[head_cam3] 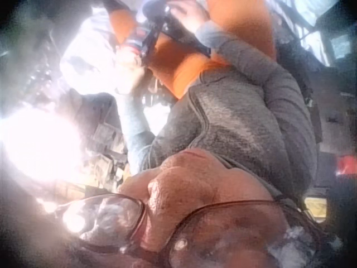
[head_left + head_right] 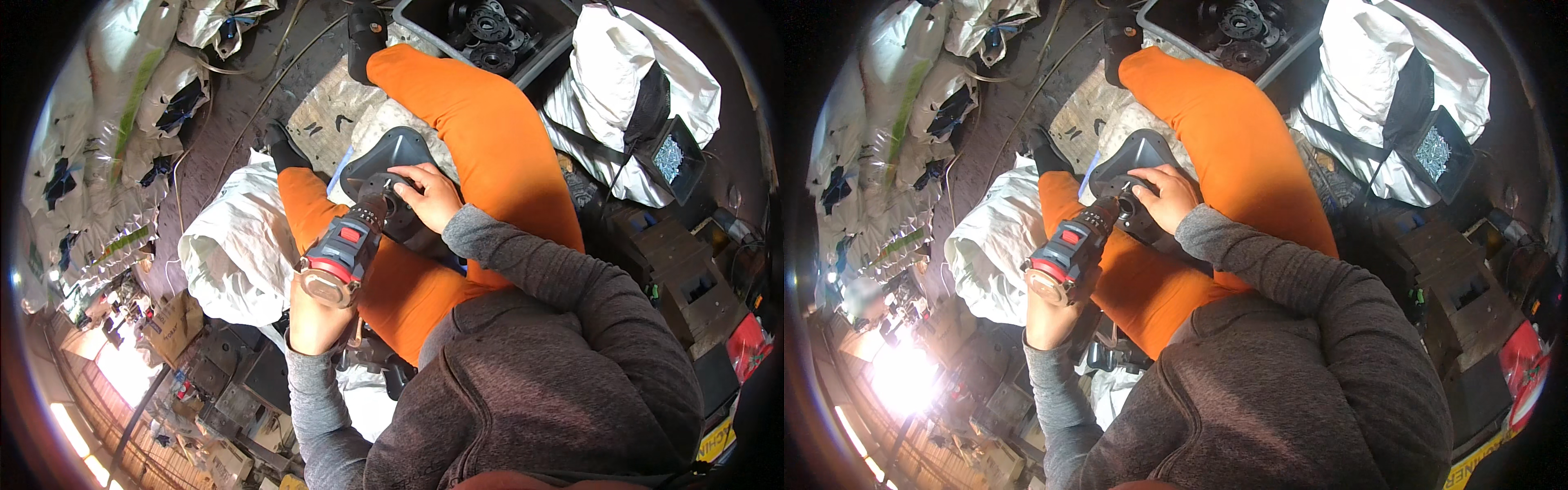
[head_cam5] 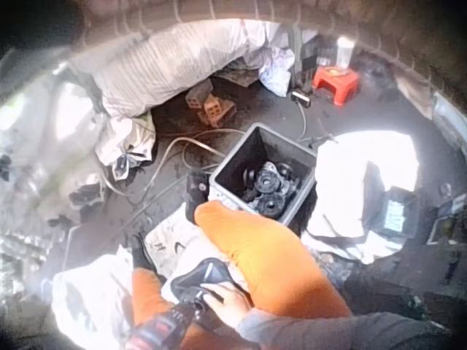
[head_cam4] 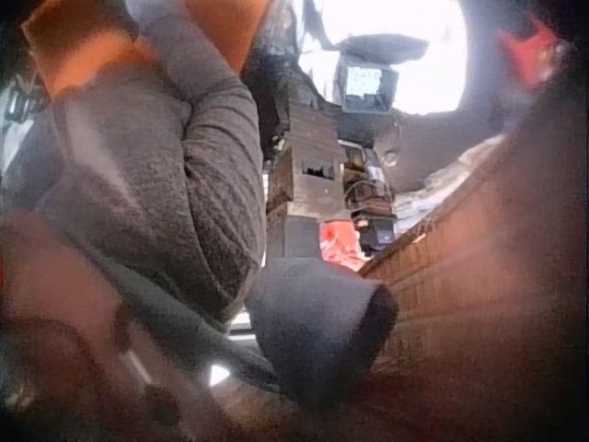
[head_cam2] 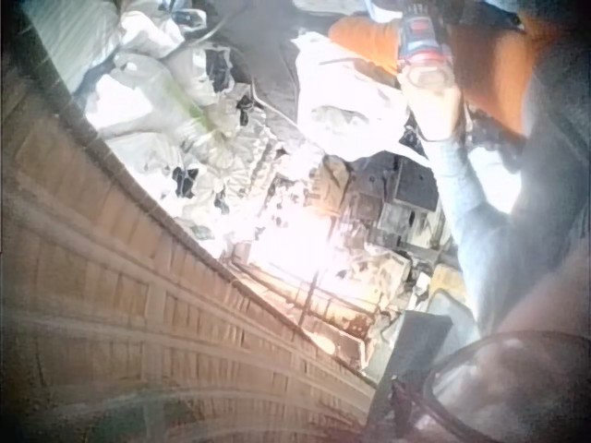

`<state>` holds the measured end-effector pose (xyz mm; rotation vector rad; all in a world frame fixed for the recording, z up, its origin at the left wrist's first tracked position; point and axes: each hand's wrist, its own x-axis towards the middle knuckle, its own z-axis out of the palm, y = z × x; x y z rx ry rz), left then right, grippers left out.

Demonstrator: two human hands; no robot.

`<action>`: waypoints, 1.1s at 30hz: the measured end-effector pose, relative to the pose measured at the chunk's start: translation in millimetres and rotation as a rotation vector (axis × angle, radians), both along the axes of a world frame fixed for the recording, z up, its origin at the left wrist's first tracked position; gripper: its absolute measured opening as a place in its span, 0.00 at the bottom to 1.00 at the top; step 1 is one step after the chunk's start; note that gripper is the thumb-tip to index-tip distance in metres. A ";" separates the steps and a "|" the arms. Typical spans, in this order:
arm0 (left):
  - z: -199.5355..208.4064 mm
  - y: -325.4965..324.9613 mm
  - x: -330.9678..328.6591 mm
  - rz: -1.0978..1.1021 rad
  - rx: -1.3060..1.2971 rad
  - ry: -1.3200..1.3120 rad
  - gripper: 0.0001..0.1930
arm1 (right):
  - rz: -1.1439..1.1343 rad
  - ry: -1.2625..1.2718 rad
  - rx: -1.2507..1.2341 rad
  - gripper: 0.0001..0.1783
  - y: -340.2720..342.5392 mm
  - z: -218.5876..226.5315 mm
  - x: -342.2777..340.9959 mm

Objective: The person sits on the floor and uses a cordless impact driver to fasten screws into a black mechanical housing part resting on their lap. They repeatedly pick screws from a nearby container, insert them into the part, and drive them in with the tool.

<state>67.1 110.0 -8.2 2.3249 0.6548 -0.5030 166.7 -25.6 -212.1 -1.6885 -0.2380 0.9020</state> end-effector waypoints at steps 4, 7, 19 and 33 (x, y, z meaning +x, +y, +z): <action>6.5 13.3 18.5 -0.073 -0.019 0.090 0.17 | 0.006 -0.018 0.009 0.17 -1.2 3.9 2.1; 2.4 18.1 27.7 -0.254 0.054 0.000 0.19 | -0.031 -0.007 0.050 0.17 -0.1 0.9 -0.1; -14.3 25.2 37.3 -0.342 0.085 -0.038 0.17 | -0.032 -0.095 0.028 0.16 -0.8 1.0 -2.3; 9.9 -44.9 -44.6 0.051 0.019 -0.205 0.26 | 0.057 0.113 0.078 0.18 1.0 -19.2 11.5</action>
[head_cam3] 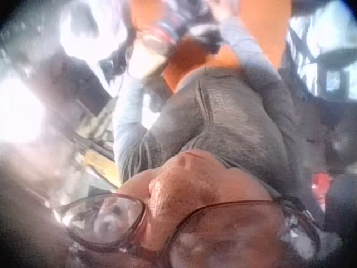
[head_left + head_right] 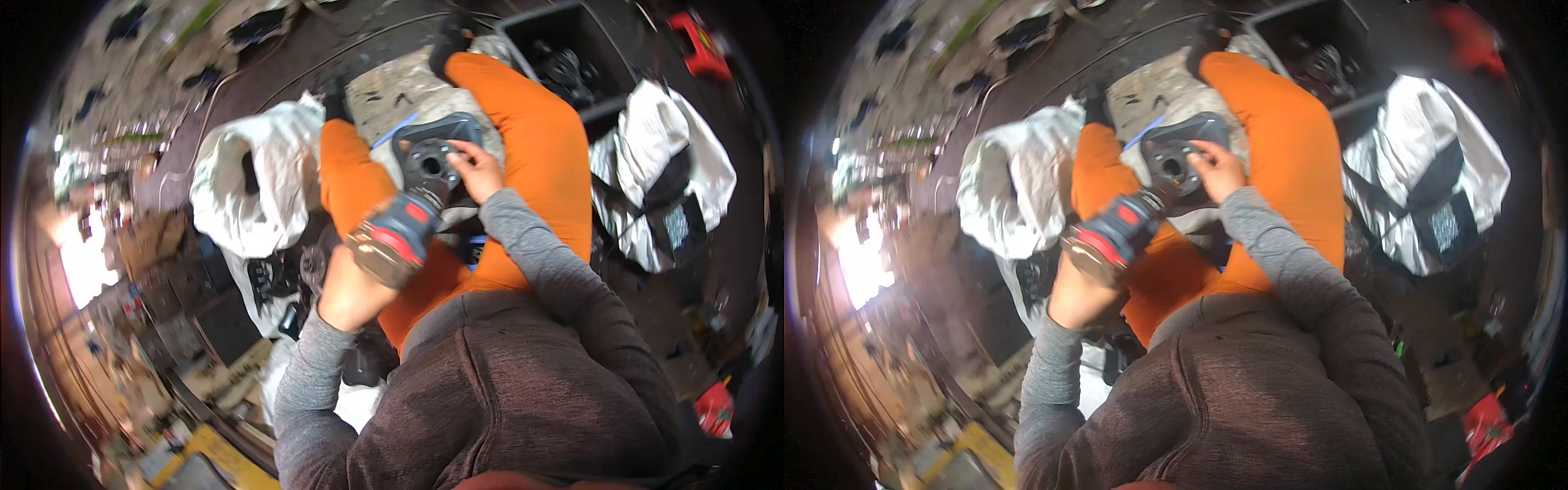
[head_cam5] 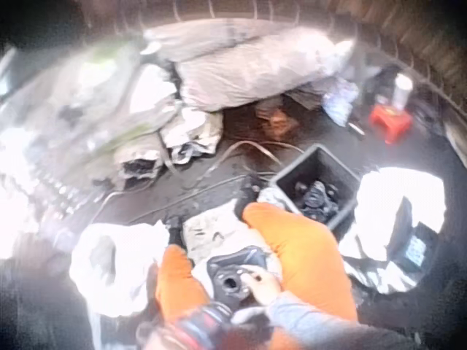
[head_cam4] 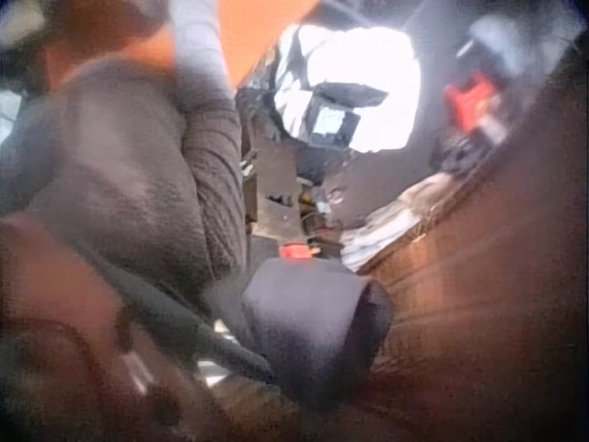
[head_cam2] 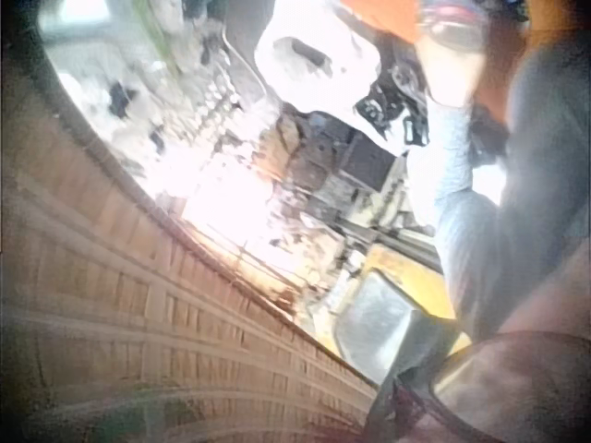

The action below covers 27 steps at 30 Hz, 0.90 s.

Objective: The person sits on the floor and uses a cordless impact driver to fasten screws into a black mechanical housing part resting on their lap. They repeatedly pick screws from a nearby container, insert them into the part, and drive them in with the tool.

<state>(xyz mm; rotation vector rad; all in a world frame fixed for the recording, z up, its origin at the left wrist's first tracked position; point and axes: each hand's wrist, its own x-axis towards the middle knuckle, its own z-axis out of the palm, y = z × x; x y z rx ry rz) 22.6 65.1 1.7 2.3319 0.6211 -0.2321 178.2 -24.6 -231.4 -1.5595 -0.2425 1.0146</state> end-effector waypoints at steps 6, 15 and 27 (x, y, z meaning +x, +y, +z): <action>-31.3 -83.3 -113.7 0.048 -0.264 0.380 0.41 | -0.060 0.247 0.291 0.22 -3.0 39.4 8.3; 2.5 -17.1 -164.2 1.269 -0.283 -0.806 0.21 | 0.606 0.375 0.596 0.27 37.4 176.6 -96.1; -68.6 -70.6 -456.6 1.201 -0.142 0.101 0.15 | 0.324 0.027 0.069 0.24 -7.2 70.1 12.8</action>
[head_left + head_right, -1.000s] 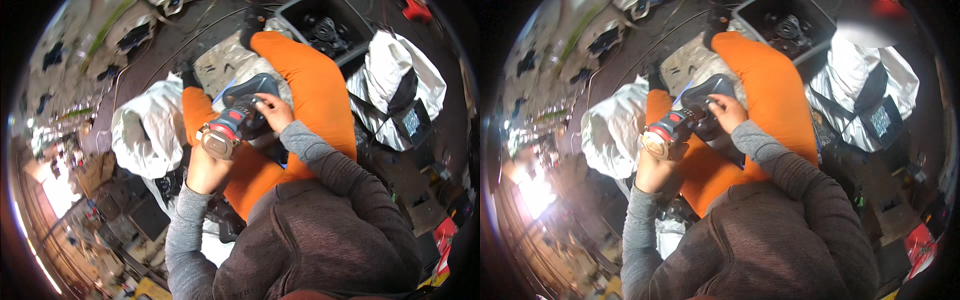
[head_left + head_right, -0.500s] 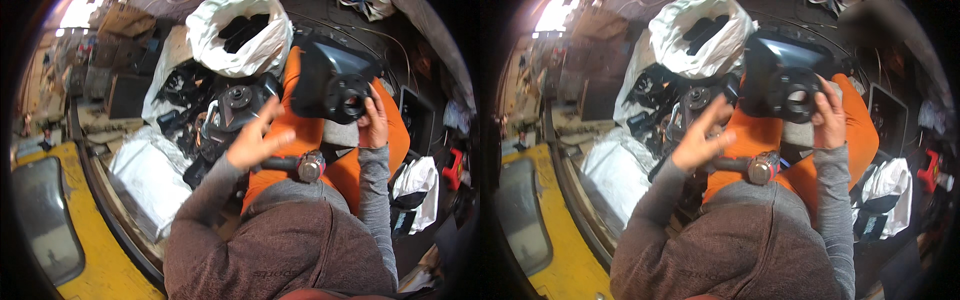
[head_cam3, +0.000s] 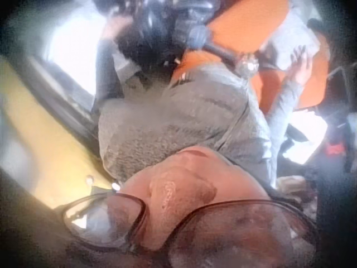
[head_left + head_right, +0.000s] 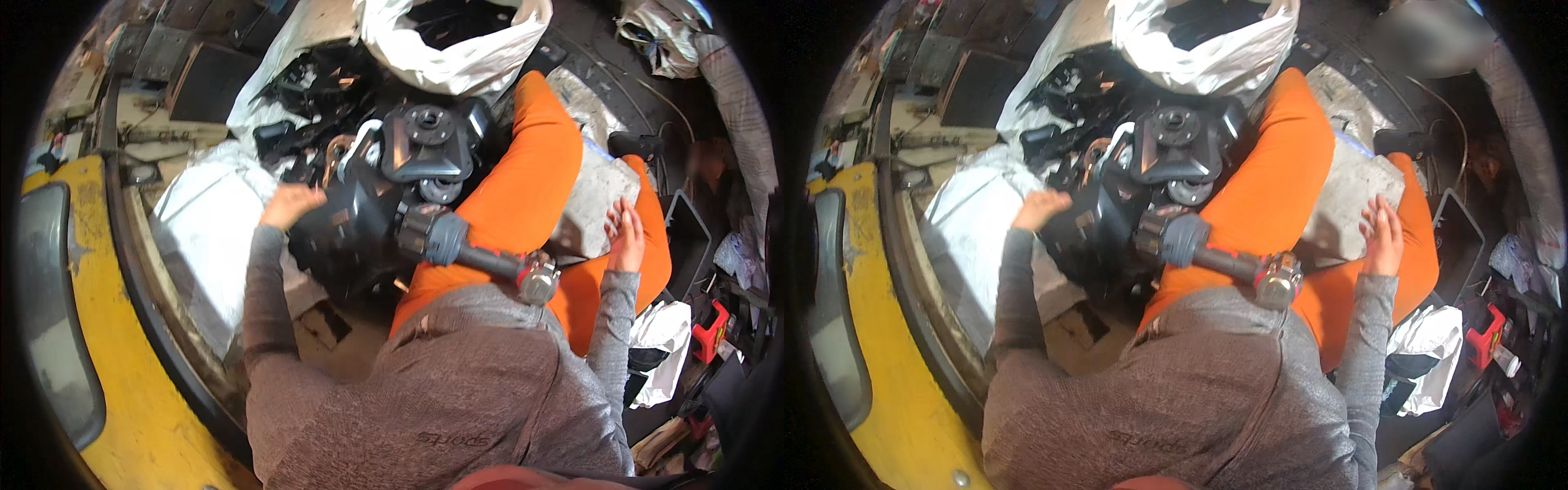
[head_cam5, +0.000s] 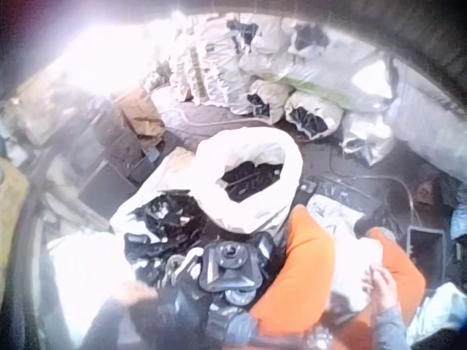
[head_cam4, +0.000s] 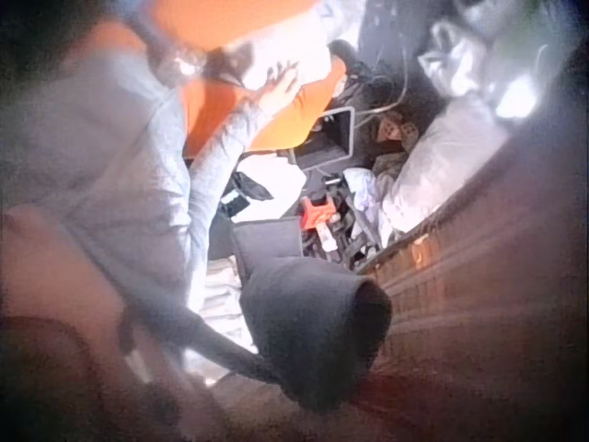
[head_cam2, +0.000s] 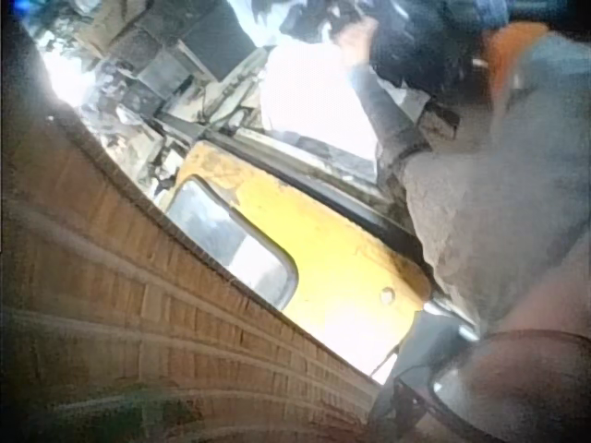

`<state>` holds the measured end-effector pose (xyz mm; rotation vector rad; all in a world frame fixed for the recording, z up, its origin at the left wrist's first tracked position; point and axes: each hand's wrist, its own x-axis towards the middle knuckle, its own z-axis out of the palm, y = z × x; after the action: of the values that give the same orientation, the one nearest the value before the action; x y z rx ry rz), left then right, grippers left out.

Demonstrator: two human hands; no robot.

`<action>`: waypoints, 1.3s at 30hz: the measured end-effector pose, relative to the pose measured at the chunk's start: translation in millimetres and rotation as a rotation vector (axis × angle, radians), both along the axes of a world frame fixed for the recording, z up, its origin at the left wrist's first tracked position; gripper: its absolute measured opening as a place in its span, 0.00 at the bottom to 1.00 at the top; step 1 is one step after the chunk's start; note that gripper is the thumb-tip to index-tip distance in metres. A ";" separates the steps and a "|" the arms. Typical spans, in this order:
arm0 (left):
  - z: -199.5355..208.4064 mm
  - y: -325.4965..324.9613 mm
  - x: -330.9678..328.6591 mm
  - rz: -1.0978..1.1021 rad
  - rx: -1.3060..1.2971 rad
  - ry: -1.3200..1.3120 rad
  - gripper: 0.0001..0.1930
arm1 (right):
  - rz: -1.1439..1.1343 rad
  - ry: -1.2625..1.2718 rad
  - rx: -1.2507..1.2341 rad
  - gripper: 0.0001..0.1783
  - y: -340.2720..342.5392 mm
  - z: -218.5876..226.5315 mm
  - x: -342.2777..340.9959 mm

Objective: The person sits on the floor and uses a cordless impact driver to fasten screws into a black mechanical housing part resting on their lap. They repeatedly pick screws from a nearby container, insert them into the part, and drive them in with the tool.

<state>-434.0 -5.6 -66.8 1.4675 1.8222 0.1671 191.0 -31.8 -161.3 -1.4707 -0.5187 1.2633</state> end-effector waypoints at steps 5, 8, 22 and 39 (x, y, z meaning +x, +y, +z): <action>-29.9 -1.1 43.0 -0.286 -0.357 0.105 0.13 | -0.132 0.058 -0.074 0.21 -36.1 -31.9 47.0; -31.9 32.1 40.6 -0.453 -0.272 0.362 0.13 | -0.237 0.017 -0.051 0.21 -49.9 -21.4 64.4; -210.9 503.6 241.3 -0.502 0.271 0.780 0.44 | -0.474 -0.908 -0.057 0.11 -68.5 -8.9 81.1; -150.6 422.2 268.4 -0.906 0.345 1.136 0.21 | -0.479 -1.028 -0.159 0.08 -61.7 29.2 63.8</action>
<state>-165.5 416.7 -217.4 2.8293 1.6632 -1.0343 254.8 -93.5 -132.1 -2.1752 -0.6633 0.1010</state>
